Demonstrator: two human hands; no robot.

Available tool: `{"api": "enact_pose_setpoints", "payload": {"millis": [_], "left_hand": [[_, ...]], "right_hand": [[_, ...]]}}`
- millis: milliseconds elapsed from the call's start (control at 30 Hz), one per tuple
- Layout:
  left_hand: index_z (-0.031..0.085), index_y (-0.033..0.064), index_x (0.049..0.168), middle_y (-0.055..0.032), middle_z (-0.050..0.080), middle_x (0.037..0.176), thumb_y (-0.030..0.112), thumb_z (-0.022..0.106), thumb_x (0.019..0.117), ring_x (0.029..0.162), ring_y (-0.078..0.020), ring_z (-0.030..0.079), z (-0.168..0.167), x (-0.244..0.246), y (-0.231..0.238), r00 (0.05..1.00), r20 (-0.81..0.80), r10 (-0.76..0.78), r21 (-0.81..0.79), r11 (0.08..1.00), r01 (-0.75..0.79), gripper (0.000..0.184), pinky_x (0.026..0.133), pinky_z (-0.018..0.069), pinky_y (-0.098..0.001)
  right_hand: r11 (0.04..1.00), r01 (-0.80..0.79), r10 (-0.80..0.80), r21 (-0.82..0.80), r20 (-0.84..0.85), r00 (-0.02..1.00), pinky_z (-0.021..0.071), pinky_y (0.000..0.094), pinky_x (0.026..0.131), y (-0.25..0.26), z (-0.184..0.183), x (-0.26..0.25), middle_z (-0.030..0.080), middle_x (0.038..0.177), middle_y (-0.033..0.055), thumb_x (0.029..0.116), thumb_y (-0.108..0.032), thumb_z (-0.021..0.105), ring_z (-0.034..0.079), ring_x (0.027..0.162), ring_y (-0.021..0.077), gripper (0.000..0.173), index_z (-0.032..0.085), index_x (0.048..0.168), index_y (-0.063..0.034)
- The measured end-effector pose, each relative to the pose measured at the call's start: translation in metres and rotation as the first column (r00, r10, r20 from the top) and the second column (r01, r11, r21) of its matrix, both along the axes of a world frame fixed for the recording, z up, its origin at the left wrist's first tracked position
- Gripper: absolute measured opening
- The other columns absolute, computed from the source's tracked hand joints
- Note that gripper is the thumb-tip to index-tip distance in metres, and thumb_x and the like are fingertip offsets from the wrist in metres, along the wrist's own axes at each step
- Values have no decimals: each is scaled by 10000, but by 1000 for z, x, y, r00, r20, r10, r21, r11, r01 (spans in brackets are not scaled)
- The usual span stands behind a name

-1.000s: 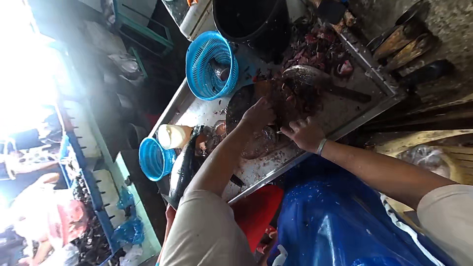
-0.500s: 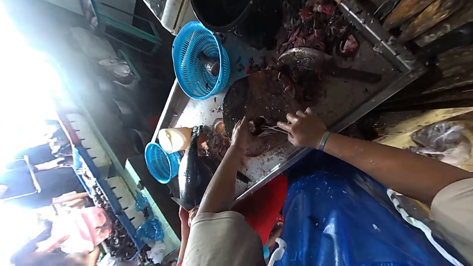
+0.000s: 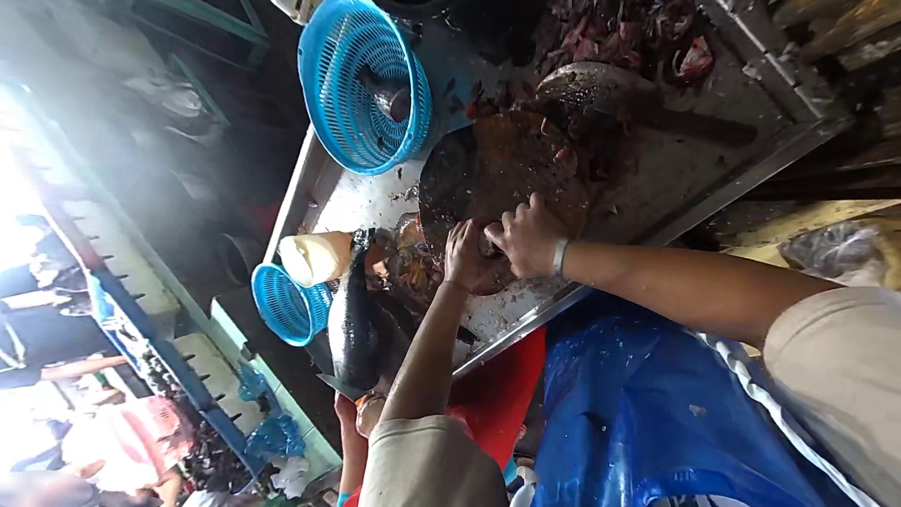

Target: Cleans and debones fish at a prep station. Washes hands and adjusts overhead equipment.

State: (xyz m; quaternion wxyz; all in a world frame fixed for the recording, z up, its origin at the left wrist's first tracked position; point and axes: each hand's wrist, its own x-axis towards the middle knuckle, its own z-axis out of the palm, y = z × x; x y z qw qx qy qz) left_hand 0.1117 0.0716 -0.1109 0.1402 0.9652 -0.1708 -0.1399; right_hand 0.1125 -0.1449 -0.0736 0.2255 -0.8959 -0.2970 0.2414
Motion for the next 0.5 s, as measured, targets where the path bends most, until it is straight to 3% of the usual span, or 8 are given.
{"api": "enact_pose_setpoints", "payload": {"millis": [67, 133, 300, 400, 500], "left_hand": [[644, 89, 1271, -107, 696, 1243, 273, 889, 670, 1217, -293, 631, 0, 1, 3, 1000, 15, 24, -23, 999, -23, 674, 1097, 466, -510], [656, 84, 1246, -111, 704, 1222, 289, 903, 655, 1199, -297, 640, -2, -2, 3, 998, 38, 44, -39, 998, -42, 673, 1088, 470, -511], [659, 92, 1237, -107, 715, 1192, 348, 926, 626, 1173, -297, 651, 1, 0, -10, 999, 31, 22, 72, 997, -24, 714, 1086, 466, -503], [660, 88, 1231, -108, 716, 1192, 322, 927, 614, 1177, -300, 652, 0, 0, -18, 1000, 30, 4, 92, 996, -6, 712, 1089, 467, -502], [661, 92, 1240, -102, 713, 1212, 321, 921, 619, 1199, -298, 645, -1, -1, -24, 999, 38, -23, 100, 995, 19, 711, 1097, 464, -505]], "right_hand": [[999, -24, 23, -24, -46, 999, 435, 647, 929, 8, 12, 6, 701, 962, 189, 843, -276, 725, 679, 896, 388, 493, 616, 1291, -102], [999, -47, 44, -26, -119, 992, 477, 606, 875, 3, 19, 5, 700, 887, 164, 915, -217, 666, 691, 869, 369, 317, 630, 1185, -56], [997, 74, -61, 30, -315, 947, 537, 617, 768, -44, -1, -9, 692, 924, 183, 961, -272, 638, 689, 926, 409, 264, 648, 1130, -70], [952, 239, -133, 190, -446, 885, 547, 566, 725, -66, -26, -23, 681, 844, 129, 952, -261, 681, 687, 830, 332, 222, 684, 1084, -83], [846, 436, -201, 308, -572, 795, 518, 513, 672, -72, -42, -39, 646, 764, 97, 926, -205, 723, 632, 710, 263, 172, 698, 1018, -61]]}}
